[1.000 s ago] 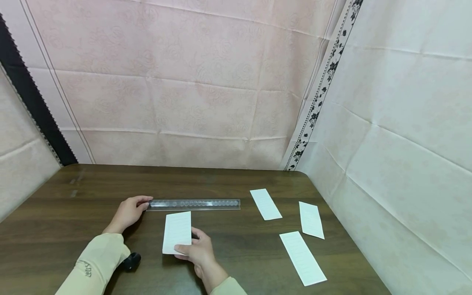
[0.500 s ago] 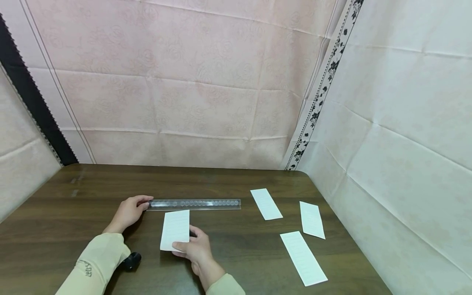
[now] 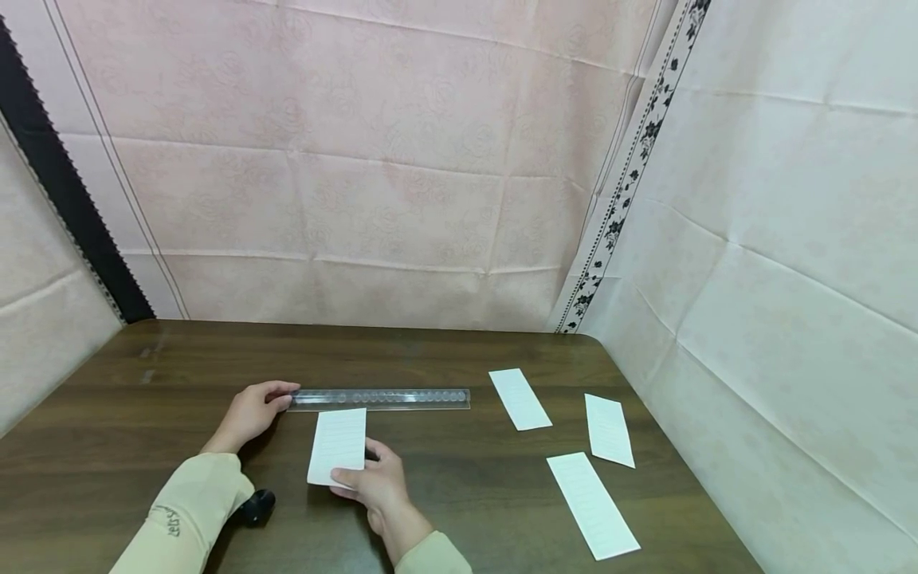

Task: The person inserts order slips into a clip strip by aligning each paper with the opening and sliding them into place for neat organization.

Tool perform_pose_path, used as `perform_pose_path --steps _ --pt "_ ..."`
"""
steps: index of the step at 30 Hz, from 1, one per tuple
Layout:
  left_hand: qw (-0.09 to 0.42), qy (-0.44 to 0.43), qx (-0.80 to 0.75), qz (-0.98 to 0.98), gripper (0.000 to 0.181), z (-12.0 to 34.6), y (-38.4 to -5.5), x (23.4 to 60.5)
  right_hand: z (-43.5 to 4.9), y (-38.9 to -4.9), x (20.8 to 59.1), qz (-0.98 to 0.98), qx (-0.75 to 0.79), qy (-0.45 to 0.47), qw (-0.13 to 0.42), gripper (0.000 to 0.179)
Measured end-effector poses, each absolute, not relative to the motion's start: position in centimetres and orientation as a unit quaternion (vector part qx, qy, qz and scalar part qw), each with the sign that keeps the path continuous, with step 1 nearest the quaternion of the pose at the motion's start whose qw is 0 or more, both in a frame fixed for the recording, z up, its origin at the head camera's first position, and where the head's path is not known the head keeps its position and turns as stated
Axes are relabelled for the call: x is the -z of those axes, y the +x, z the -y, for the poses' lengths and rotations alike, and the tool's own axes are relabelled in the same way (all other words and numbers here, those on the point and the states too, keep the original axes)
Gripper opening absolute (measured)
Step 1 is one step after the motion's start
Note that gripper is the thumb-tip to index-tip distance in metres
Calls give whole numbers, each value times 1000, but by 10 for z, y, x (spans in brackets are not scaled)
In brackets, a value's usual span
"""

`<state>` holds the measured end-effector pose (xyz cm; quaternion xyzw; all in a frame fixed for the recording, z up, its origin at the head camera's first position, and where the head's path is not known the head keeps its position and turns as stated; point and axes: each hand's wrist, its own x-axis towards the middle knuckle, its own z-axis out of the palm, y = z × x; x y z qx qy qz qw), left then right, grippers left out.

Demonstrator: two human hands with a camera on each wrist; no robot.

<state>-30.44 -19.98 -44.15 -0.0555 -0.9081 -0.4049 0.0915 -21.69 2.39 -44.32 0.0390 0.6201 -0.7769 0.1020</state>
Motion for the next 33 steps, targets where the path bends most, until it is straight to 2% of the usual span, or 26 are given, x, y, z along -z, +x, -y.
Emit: perform_pose_path --steps 33 --pt "81 -36 415 905 26 201 -308 444 -8 -224 443 -610 784 49 99 68"
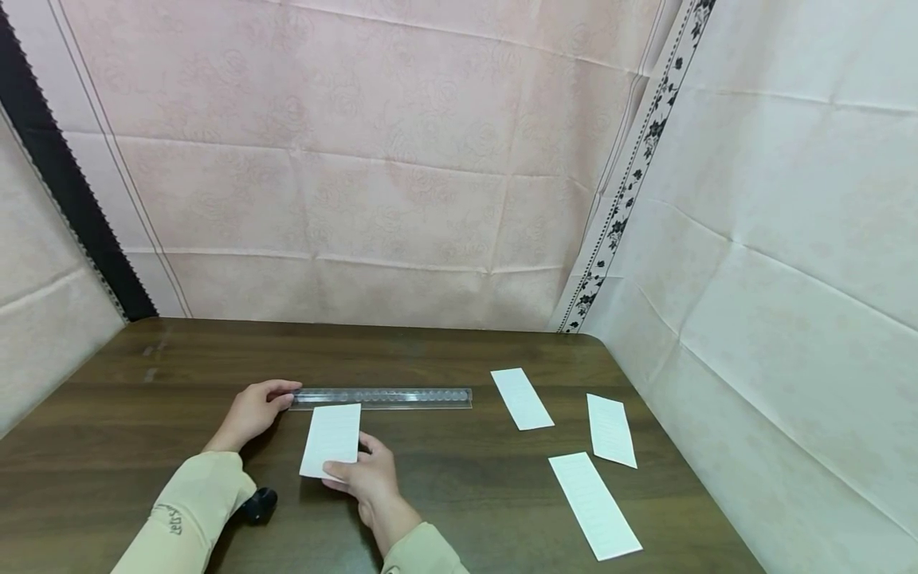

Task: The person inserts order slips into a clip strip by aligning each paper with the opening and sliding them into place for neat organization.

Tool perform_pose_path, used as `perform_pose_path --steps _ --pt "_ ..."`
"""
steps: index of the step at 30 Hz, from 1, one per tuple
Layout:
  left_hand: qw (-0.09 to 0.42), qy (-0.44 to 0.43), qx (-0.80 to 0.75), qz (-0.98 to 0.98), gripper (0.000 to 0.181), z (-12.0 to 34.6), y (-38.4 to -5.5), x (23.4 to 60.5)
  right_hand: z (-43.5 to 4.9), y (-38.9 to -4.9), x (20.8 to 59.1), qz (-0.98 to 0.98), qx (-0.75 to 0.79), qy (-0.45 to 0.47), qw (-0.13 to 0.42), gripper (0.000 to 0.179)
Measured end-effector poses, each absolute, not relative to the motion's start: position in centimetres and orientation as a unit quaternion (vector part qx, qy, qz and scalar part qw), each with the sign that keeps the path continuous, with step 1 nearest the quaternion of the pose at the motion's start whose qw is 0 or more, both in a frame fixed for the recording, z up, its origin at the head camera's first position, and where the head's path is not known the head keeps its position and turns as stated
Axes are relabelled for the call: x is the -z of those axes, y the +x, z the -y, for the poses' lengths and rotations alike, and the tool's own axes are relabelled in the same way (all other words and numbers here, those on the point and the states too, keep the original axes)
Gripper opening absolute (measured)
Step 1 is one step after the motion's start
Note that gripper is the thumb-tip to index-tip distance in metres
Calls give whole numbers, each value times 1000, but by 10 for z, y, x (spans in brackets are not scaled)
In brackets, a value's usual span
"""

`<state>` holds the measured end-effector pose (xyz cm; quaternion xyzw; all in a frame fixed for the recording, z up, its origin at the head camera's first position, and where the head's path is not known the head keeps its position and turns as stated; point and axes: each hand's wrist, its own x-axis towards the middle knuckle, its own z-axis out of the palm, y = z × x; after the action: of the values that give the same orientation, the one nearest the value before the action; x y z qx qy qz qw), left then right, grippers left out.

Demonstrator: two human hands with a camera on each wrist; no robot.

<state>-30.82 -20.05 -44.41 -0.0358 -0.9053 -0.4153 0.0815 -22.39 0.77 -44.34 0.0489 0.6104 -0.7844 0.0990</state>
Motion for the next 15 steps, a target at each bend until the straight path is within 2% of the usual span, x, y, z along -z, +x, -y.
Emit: perform_pose_path --steps 15 --pt "95 -44 410 906 25 200 -309 445 -2 -227 444 -612 783 53 102 69"
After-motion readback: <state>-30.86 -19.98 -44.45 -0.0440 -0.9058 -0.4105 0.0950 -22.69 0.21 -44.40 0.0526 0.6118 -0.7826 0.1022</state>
